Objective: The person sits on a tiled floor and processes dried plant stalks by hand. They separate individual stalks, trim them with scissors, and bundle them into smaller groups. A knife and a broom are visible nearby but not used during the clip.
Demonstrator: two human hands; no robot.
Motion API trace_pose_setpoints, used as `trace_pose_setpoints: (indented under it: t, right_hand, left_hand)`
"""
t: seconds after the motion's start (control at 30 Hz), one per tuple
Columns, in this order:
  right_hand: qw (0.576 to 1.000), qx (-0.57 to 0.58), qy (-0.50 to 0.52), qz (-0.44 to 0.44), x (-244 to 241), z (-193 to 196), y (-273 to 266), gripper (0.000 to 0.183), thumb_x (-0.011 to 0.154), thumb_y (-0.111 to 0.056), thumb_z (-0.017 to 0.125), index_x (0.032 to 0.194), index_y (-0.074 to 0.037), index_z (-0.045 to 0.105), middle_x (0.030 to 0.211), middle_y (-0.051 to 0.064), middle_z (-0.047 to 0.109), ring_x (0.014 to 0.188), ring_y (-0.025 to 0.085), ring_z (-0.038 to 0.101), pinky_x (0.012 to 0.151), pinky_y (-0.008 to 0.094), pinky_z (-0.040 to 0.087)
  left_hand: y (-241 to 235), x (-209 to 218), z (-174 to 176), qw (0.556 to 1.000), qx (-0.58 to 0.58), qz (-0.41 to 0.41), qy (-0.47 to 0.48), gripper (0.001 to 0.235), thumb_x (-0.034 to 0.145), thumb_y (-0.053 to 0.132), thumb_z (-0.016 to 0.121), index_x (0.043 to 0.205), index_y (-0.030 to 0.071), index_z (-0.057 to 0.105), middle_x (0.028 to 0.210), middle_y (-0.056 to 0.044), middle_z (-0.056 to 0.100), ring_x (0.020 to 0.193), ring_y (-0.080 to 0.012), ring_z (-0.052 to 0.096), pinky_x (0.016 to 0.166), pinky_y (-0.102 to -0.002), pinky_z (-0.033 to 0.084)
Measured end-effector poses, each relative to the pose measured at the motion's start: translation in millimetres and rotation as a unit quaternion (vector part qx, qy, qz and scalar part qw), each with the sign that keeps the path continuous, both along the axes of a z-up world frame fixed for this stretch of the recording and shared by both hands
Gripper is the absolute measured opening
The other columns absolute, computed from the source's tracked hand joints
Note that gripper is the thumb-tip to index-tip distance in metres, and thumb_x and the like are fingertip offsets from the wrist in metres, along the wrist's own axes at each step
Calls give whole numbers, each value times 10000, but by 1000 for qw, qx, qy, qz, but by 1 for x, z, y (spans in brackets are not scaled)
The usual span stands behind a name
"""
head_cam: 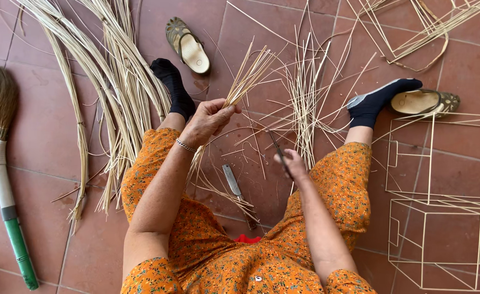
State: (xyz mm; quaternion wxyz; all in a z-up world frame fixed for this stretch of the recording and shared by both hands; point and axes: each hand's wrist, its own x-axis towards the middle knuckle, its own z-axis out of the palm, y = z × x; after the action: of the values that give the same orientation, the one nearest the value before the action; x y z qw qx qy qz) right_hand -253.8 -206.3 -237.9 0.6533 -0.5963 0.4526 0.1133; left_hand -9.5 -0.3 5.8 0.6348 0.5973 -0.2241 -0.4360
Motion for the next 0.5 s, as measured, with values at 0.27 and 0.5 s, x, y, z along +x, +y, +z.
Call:
trace_pose_setpoints:
  t: [0.27,0.5]
  right_hand:
    - [924,23,-380,43,-64,123,-25,1014,819,-734,702,1460,11,451,955,-16,607,838,77,555,790,249,508]
    - [914,-120,-379,81,-40,195,-47,1051,889,-824,524,1476,46,469,907,-31,573,795,46,493,710,197,437]
  left_hand:
    - [-2,-9,-4,1000,10,-21,-14,251,1054,252,612,1097,39,737,599,99,447,487,-9,357,423,-197,296]
    - [-16,-24,-9,997,38,-58,-33,244,1041,262,631,1096,59,754,627,96,494,495,-4,375,420,-196,296]
